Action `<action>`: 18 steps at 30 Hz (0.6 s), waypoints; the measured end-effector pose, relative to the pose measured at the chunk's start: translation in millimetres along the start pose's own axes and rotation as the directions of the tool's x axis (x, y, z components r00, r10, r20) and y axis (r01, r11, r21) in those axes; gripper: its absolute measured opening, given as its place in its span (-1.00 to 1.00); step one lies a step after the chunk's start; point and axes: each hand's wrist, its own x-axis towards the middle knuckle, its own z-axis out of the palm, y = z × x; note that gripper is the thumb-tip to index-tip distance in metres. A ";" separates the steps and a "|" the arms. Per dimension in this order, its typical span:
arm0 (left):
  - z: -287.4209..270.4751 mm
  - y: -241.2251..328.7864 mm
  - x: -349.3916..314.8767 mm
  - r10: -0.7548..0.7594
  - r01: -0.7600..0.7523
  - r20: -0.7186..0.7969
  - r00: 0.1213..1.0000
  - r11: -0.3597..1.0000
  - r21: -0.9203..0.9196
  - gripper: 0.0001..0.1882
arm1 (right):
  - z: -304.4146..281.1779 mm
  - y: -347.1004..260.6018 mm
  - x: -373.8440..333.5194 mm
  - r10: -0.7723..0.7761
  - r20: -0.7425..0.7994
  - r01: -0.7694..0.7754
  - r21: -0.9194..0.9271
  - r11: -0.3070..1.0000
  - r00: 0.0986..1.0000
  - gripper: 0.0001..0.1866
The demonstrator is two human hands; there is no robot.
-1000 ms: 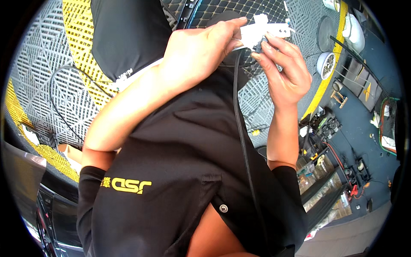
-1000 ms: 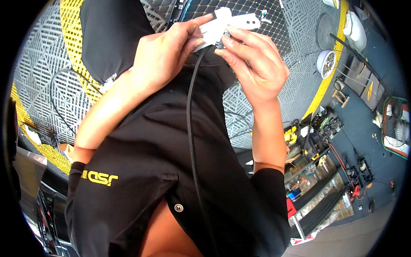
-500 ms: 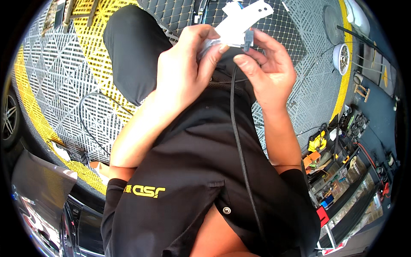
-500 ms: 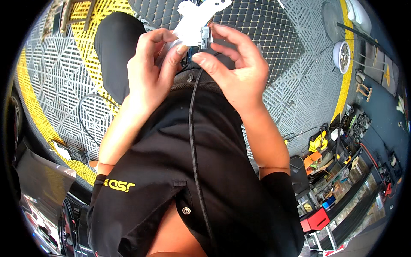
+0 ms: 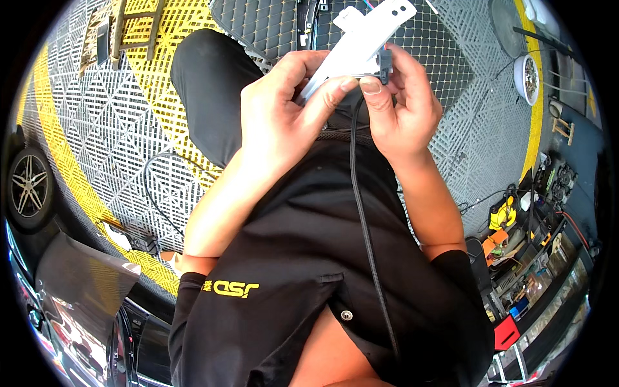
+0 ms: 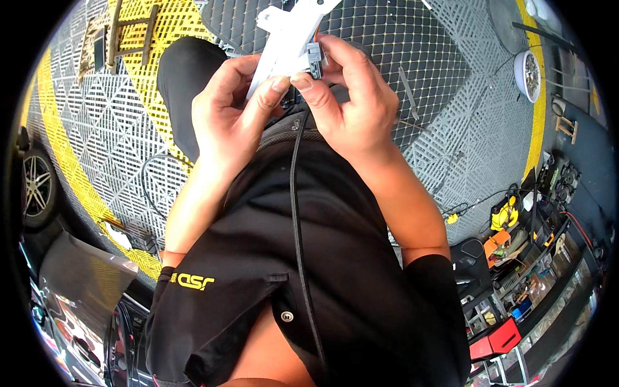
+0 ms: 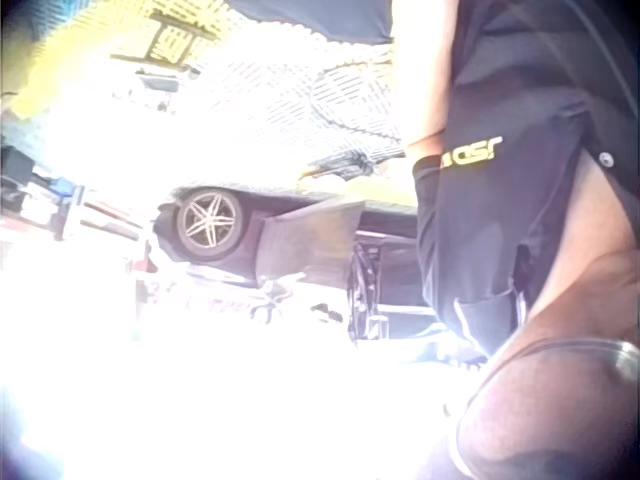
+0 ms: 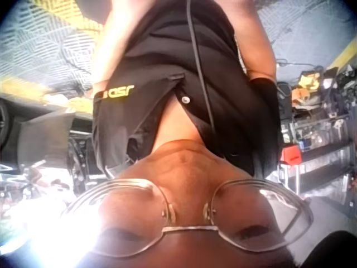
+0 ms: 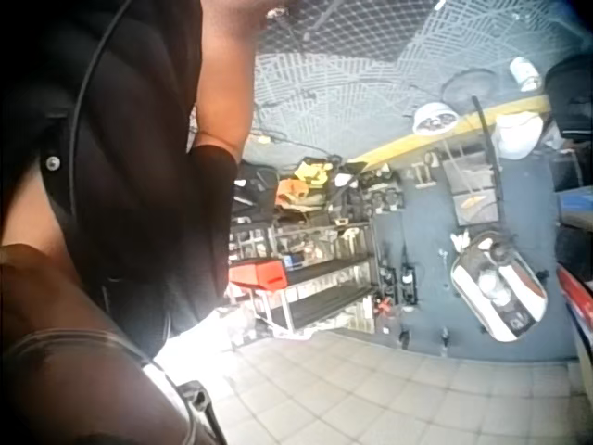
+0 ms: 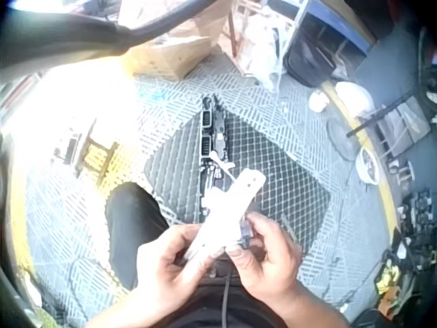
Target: The person assembles internal car components by cutting plastic parts with a blade, stripping wires using a tool, and then fitting the white plastic assembly back into a black electronic housing.
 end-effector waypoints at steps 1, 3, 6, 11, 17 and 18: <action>1.8 -0.2 0.4 -0.005 0.005 -0.012 1.000 1.000 -0.011 -0.66 | -0.1 -1.5 3.0 -0.051 -0.009 0.050 -0.077 0.996 0.999 -0.54; 1.9 1.6 2.4 -0.016 0.016 0.001 1.000 1.000 0.003 -0.69 | -1.7 -4.5 7.7 -0.107 0.006 0.106 -0.185 0.977 0.994 -0.57; -0.2 4.6 3.8 -0.060 0.058 0.057 0.997 0.998 0.037 -0.74 | -5.6 -11.3 8.3 -0.069 0.038 0.075 -0.193 0.978 0.997 -0.60; -0.2 -1.7 7.5 -0.034 0.032 0.058 0.998 0.999 0.043 -0.74 | 2.4 -15.2 6.2 0.152 0.037 -0.156 0.193 0.969 0.988 -0.62; -7.4 12.6 8.7 0.057 -0.078 0.159 0.986 0.989 0.127 -0.67 | -7.1 -16.7 3.6 0.267 0.248 -0.357 0.478 0.803 0.931 -0.55; -9.4 16.4 9.7 0.069 -0.105 0.182 0.981 0.975 0.198 -0.67 | -7.7 -16.8 3.5 0.265 0.254 -0.358 0.468 0.808 0.930 -0.54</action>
